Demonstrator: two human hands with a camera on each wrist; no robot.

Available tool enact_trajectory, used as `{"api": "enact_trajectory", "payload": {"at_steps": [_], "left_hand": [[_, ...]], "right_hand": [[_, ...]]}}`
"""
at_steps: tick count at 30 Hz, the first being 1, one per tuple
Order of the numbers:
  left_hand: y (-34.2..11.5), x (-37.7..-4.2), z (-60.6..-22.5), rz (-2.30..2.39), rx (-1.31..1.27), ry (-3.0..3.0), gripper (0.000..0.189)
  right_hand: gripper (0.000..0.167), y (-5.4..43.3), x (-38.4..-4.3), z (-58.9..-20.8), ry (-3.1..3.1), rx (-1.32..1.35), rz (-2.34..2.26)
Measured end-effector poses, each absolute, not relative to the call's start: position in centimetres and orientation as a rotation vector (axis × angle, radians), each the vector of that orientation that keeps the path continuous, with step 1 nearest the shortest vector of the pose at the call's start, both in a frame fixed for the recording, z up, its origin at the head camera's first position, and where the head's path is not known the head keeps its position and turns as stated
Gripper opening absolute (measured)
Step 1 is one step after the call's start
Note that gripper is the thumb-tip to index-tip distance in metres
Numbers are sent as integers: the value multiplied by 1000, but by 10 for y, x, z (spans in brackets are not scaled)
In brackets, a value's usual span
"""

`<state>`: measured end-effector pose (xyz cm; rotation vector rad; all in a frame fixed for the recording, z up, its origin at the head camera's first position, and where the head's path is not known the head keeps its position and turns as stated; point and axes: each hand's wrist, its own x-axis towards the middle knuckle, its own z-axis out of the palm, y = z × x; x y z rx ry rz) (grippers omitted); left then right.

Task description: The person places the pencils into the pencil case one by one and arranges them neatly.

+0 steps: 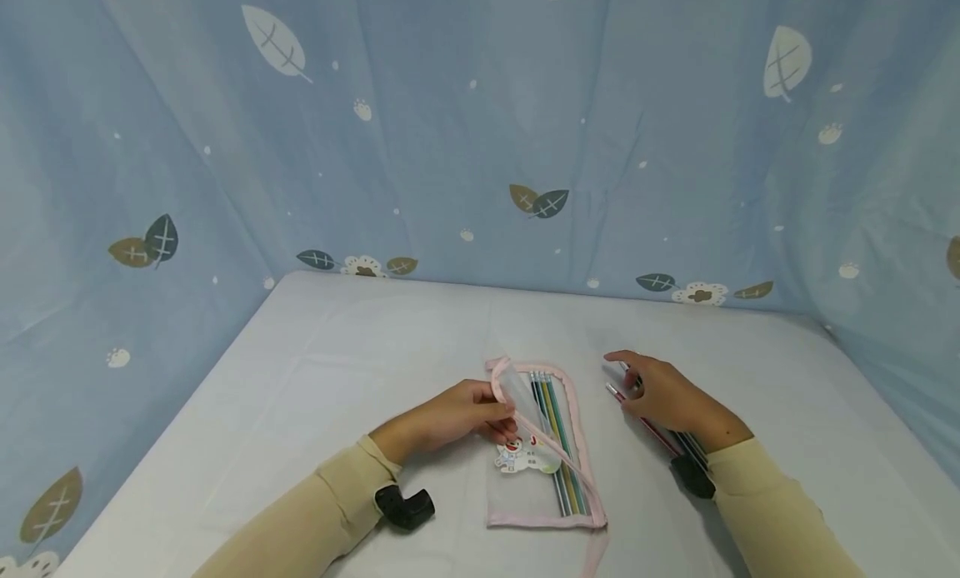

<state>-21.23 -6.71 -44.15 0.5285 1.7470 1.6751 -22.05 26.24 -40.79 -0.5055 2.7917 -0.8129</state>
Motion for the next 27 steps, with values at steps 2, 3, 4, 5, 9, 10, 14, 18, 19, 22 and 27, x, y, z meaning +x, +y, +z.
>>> {"api": "enact_trajectory", "payload": {"at_steps": [2, 3, 4, 5, 9, 10, 14, 18, 19, 22, 27], "left_hand": [[-67, -212, -441, 1675, 528, 1754, 26], [-67, -212, -441, 1675, 525, 1756, 26], [-67, -212, -441, 1674, 525, 1757, 26], [-67, -211, -441, 1672, 526, 1758, 26], [-67, -211, -442, 1667, 529, 1761, 26], [-67, -211, -442, 1667, 532, 1762, 26], [-66, -212, -442, 1665, 540, 1767, 27], [-67, -211, -443, 1662, 544, 1764, 27], [-67, -211, -443, 1661, 542, 1764, 27], [-67, -211, -444, 1662, 540, 1771, 26], [-66, -211, -443, 1665, 533, 1778, 25]], "right_hand": [[67, 262, -220, -406, 2795, -482, -822], [67, 262, -220, -406, 2793, -464, -835], [66, 261, -220, -405, 2790, -449, -847], [65, 261, -220, -405, 2786, -439, -857], [61, 261, -219, -405, 2792, -446, -879], [59, 261, -219, -404, 2804, -460, -873], [55, 259, -219, -402, 2851, -484, -859], [54, 258, -217, -400, 2876, -505, -877], [54, 257, -217, -399, 2884, -512, -886], [55, 255, -215, -396, 2901, -532, -933], [52, 253, -213, -391, 2911, -529, -997]]}}
